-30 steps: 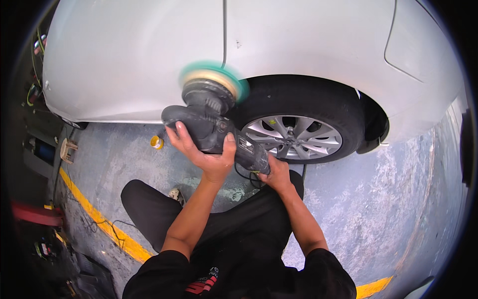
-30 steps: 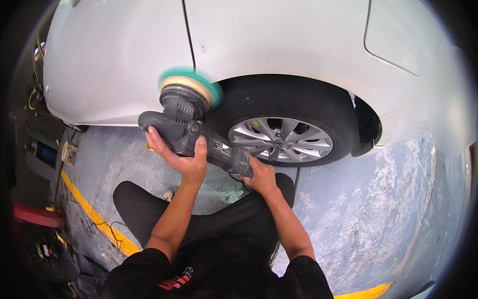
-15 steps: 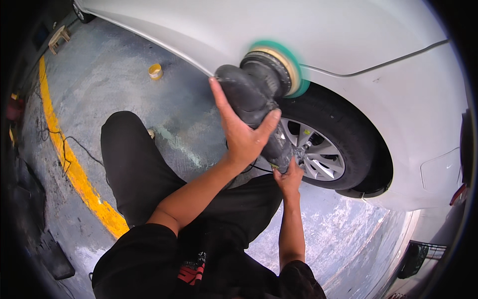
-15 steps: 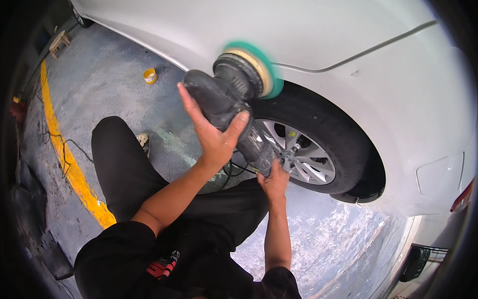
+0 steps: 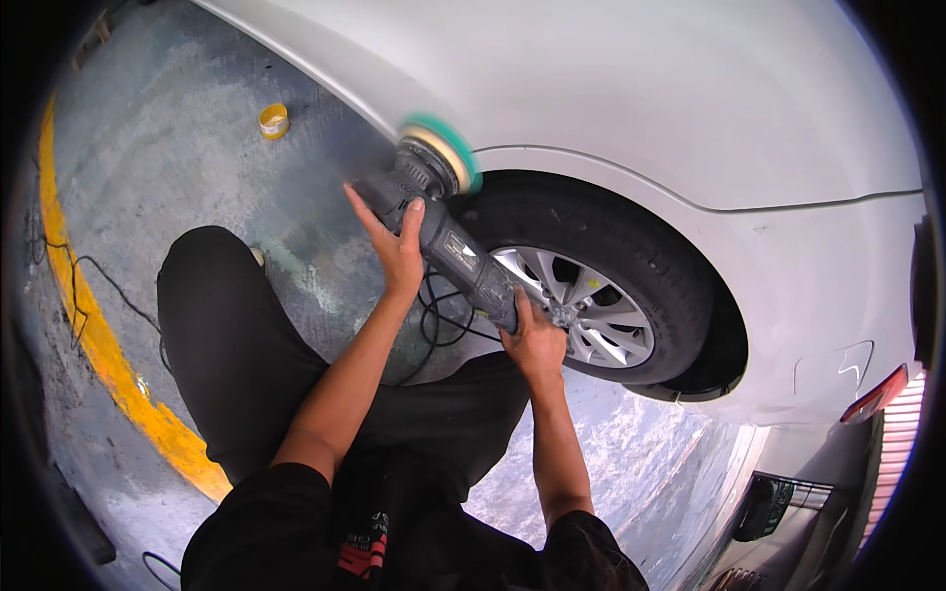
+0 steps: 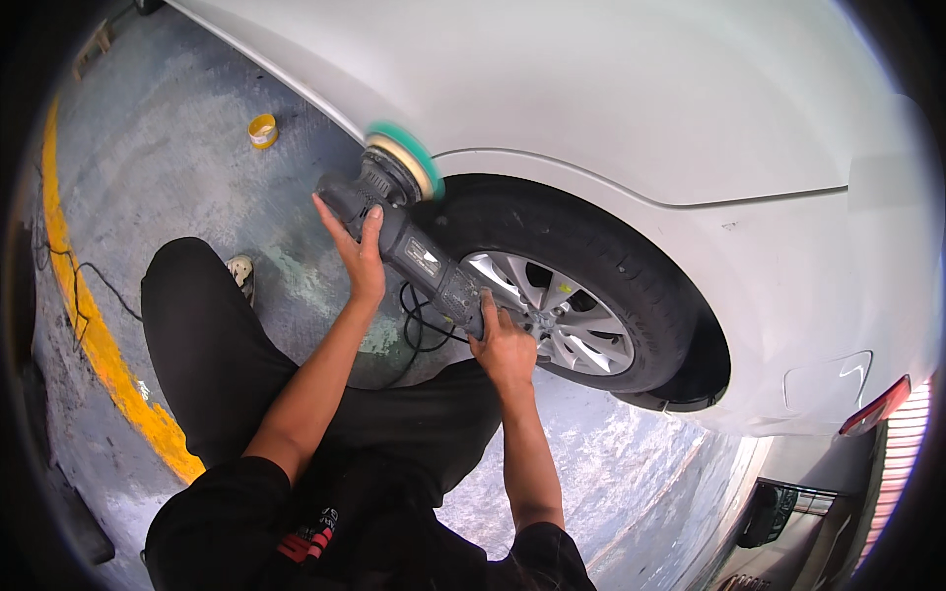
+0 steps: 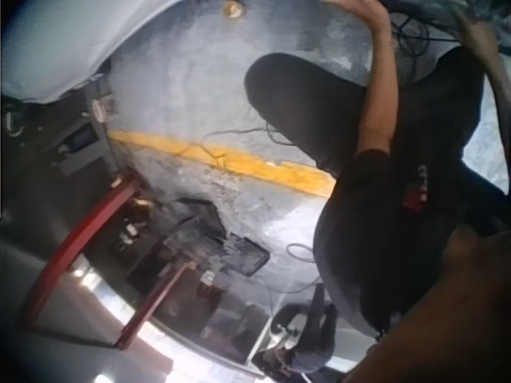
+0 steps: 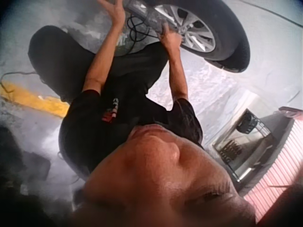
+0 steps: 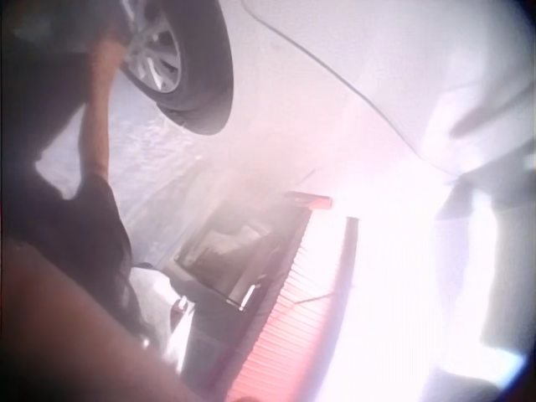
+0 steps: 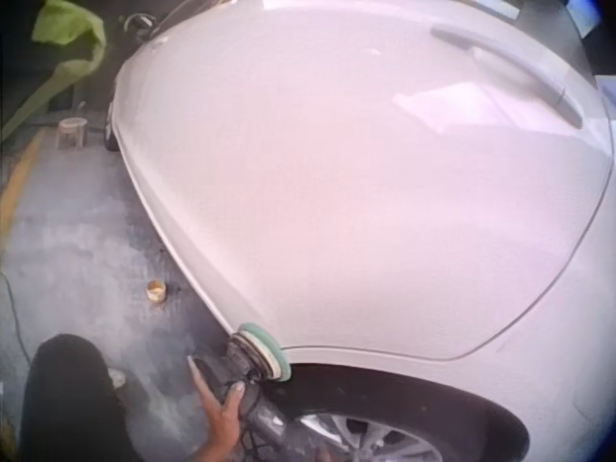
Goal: The person uses a rotary polisher with a green pad to buff the side panel of a white car. They periodically stop to apply more polishing compound from a small yellow container onto the pad before resuming the buffing motion across the vehicle's surface.
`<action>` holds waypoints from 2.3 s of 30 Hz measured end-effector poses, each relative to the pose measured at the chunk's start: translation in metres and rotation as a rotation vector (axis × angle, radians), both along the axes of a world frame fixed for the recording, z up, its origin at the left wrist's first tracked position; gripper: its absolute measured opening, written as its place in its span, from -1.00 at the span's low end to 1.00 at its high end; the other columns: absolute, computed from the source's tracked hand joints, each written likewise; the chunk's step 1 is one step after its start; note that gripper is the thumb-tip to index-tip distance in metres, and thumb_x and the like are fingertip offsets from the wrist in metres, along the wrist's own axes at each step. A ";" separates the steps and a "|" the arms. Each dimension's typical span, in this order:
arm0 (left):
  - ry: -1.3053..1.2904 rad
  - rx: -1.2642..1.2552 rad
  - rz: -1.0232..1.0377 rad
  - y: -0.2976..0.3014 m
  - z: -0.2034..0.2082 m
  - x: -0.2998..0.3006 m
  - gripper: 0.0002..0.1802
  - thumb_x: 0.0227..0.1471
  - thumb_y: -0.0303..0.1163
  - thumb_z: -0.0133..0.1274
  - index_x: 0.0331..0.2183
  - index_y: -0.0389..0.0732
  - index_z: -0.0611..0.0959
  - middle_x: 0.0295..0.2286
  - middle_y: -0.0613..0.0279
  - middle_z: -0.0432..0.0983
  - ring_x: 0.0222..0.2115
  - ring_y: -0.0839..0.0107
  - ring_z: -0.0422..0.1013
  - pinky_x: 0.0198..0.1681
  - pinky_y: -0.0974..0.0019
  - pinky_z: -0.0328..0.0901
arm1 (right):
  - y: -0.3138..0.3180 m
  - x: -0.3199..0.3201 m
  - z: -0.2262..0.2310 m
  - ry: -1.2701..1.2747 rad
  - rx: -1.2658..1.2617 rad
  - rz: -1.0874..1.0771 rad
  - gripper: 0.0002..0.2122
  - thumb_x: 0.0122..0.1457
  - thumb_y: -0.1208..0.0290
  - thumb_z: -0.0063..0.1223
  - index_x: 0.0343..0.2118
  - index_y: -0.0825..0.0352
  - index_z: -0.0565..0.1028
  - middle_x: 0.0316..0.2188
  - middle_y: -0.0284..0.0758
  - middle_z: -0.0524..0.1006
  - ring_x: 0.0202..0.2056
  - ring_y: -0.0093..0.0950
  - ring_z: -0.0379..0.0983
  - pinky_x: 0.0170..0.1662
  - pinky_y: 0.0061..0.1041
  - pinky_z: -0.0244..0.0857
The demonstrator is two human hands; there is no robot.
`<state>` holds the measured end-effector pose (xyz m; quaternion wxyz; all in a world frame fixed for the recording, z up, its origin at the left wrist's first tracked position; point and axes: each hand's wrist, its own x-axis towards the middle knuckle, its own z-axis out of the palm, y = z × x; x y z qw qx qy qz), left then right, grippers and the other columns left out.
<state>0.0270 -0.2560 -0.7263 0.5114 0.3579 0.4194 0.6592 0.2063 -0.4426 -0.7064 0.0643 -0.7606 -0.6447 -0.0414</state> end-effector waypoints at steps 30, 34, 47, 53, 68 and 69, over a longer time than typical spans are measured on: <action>0.104 0.801 0.227 -0.012 0.176 0.031 -0.45 -0.18 -0.22 0.34 -0.04 0.00 0.76 0.33 -0.37 0.06 0.33 -0.41 0.04 0.33 -0.45 0.03 | -0.048 -0.002 0.100 0.307 0.289 -0.127 -0.45 -0.12 0.39 0.51 -0.04 0.39 0.49 -0.42 -0.05 0.66 -0.36 -0.07 0.67 -0.30 -0.29 0.51; 0.014 0.720 0.261 0.003 0.151 0.023 -0.44 -0.06 -0.31 0.24 0.02 -0.28 0.66 0.36 -0.45 -0.15 0.31 -0.32 0.14 0.27 -0.15 0.26 | -0.029 -0.026 0.138 0.127 0.132 -0.166 -0.41 -0.14 0.41 0.50 0.00 0.39 0.49 -0.45 -0.04 0.65 -0.38 -0.02 0.65 -0.30 -0.26 0.50; 0.132 1.237 0.068 -0.045 0.336 0.080 -0.62 -0.29 -0.38 0.35 -0.27 -0.13 0.75 0.34 0.08 0.23 0.28 -0.63 0.01 0.25 -0.43 0.21 | -0.054 -0.022 0.139 0.817 0.700 -0.188 -0.30 0.20 -0.38 0.04 -0.28 0.40 0.49 -0.60 -0.41 0.49 -0.61 -0.56 0.40 -0.51 -0.54 0.23; 0.141 1.282 0.169 -0.005 0.394 0.066 -0.52 -0.41 -0.43 0.35 -0.24 -0.06 0.78 0.32 -0.01 0.26 0.28 -0.55 0.06 0.27 -0.39 0.21 | 0.010 -0.033 0.198 0.803 0.807 -0.094 -0.32 0.24 -0.37 0.01 -0.27 0.37 0.44 -0.65 -0.45 0.42 -0.64 -0.62 0.34 -0.55 -0.60 0.16; 0.176 1.047 0.323 0.120 0.372 -0.033 -0.56 -0.13 -0.48 0.25 -0.09 -0.21 0.75 0.35 -0.07 0.10 0.24 0.05 0.30 0.21 0.09 0.34 | 0.117 -0.089 0.260 0.408 0.506 0.027 -0.33 0.19 0.07 0.33 0.27 0.33 0.35 -0.25 -0.01 0.65 -0.26 0.02 0.62 -0.21 -0.20 0.50; 0.176 1.027 0.324 0.114 0.364 -0.030 -0.55 -0.12 -0.47 0.25 -0.08 -0.22 0.75 0.36 -0.08 0.08 0.26 0.03 0.28 0.24 0.07 0.32 | 0.112 -0.087 0.257 0.396 0.486 0.021 -0.30 0.19 0.05 0.33 0.29 0.32 0.33 -0.24 -0.01 0.65 -0.25 0.04 0.62 -0.21 -0.18 0.50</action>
